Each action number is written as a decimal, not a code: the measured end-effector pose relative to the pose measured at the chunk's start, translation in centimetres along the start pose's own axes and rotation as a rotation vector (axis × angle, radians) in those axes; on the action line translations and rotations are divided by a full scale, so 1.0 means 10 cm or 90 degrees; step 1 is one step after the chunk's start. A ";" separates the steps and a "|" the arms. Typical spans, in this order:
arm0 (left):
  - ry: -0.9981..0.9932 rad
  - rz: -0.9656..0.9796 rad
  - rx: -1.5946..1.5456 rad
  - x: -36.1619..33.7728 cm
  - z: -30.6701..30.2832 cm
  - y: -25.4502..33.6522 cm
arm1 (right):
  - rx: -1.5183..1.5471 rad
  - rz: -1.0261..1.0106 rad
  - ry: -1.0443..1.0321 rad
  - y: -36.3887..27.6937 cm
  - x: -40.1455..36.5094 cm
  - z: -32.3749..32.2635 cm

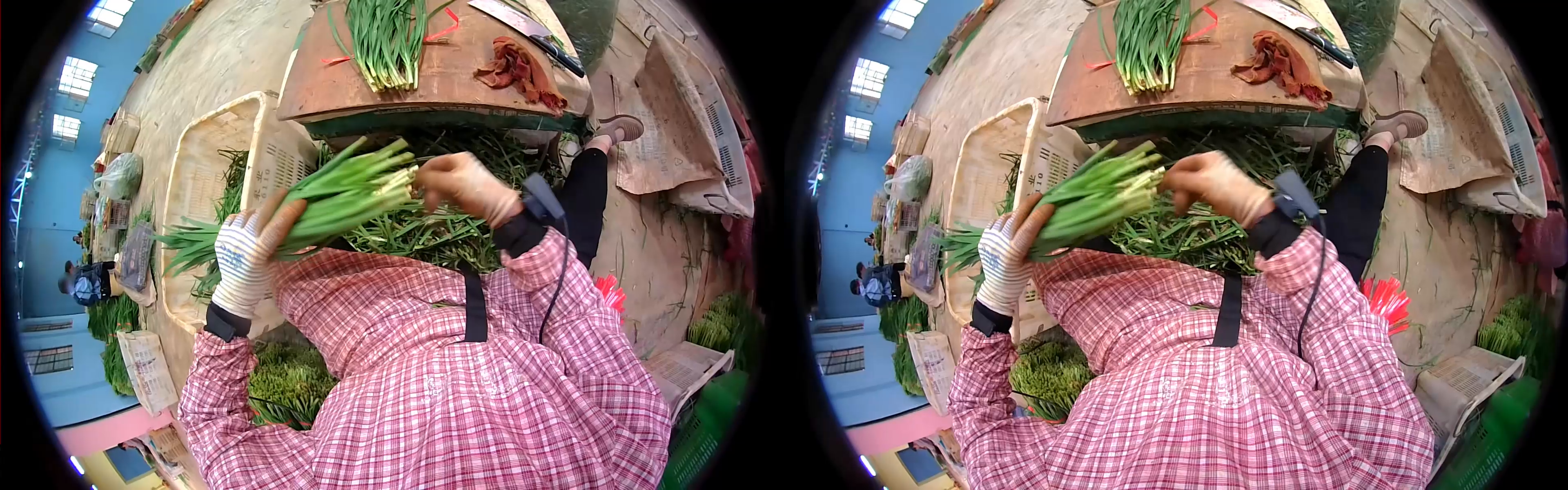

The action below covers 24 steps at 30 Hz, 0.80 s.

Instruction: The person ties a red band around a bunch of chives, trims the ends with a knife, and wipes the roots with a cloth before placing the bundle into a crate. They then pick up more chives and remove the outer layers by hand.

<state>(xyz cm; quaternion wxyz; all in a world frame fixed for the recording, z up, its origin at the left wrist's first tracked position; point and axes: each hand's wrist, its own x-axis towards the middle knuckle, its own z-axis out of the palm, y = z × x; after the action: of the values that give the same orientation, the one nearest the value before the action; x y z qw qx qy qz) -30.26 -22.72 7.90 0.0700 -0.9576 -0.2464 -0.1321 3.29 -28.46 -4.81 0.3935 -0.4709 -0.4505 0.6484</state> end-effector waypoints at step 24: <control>-0.257 -0.565 -0.729 0.07 -0.02 0.41 | -0.128 -0.304 0.312 -0.19 -0.10 0.23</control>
<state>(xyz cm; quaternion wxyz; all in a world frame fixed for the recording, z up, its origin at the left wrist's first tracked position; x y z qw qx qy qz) -27.70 -25.99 8.02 -0.5450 -0.6606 -0.5104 -0.0773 1.52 -29.34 -2.44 0.5823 -0.5301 -0.5016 0.3582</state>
